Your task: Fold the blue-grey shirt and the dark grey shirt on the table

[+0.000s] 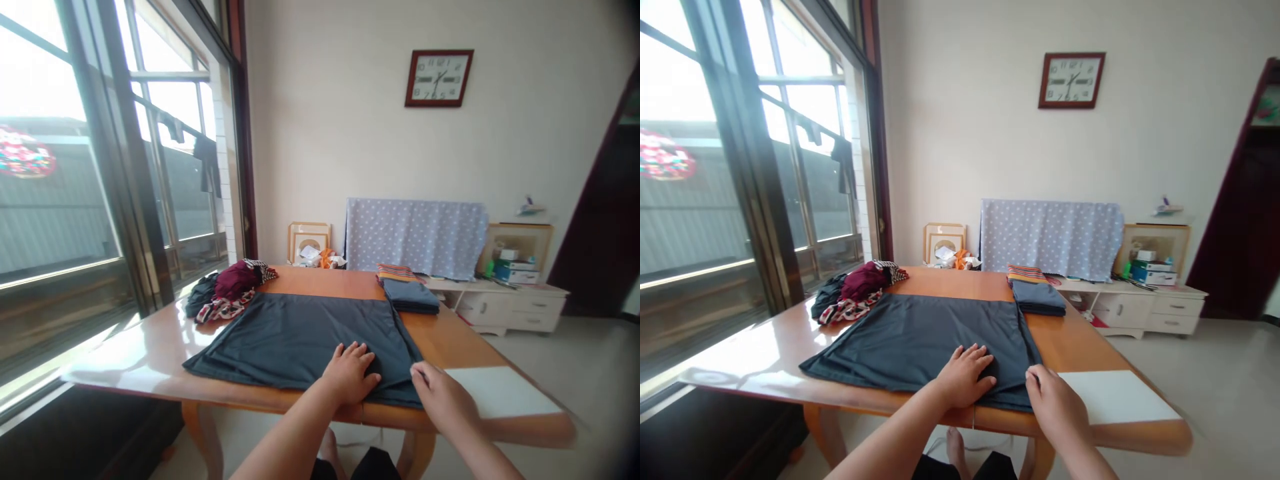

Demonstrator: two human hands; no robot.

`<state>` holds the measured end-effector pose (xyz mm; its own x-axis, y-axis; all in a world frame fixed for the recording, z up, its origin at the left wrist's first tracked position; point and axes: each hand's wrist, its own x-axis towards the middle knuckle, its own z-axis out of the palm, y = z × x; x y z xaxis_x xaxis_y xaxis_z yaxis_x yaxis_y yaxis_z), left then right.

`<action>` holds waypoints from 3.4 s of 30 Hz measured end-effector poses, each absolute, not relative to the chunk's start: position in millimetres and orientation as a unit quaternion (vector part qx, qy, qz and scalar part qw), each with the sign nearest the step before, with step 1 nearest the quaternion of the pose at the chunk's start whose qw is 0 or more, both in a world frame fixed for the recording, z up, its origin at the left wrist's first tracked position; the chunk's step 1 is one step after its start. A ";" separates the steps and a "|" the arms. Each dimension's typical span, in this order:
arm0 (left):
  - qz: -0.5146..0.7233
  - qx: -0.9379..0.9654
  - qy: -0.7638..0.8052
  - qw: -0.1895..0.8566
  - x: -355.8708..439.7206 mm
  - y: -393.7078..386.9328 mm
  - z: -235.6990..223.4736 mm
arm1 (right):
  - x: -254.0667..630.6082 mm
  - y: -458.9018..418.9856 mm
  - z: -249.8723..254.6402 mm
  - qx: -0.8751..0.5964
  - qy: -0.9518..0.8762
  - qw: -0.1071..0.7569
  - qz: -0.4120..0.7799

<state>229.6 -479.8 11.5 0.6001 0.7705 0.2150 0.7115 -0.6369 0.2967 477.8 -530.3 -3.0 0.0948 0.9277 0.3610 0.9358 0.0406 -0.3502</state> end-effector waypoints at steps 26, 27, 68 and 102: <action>0.264 0.725 0.636 0.019 36.9 -452.8 36.0 | 461.1 -461.3 -21.2 -0.645 -0.720 0.221 0.131; 0.258 0.711 0.654 0.013 21.3 -454.1 33.2 | 455.1 -457.2 -18.0 -0.638 -0.726 0.222 0.133; 0.264 0.684 0.677 0.066 -83.1 -442.4 21.1 | -17.6 -238.0 35.9 -0.392 -0.580 0.324 0.637; 0.267 0.678 0.680 0.081 -83.9 -445.7 31.2 | -17.5 -156.3 22.1 -0.536 -0.644 0.280 0.468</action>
<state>-83.9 -445.7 31.2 -0.0671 0.9652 0.2528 0.8787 -0.0629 0.4733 -17.5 -156.3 22.1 -0.2678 0.9532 -0.1407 0.4293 -0.0127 -0.9031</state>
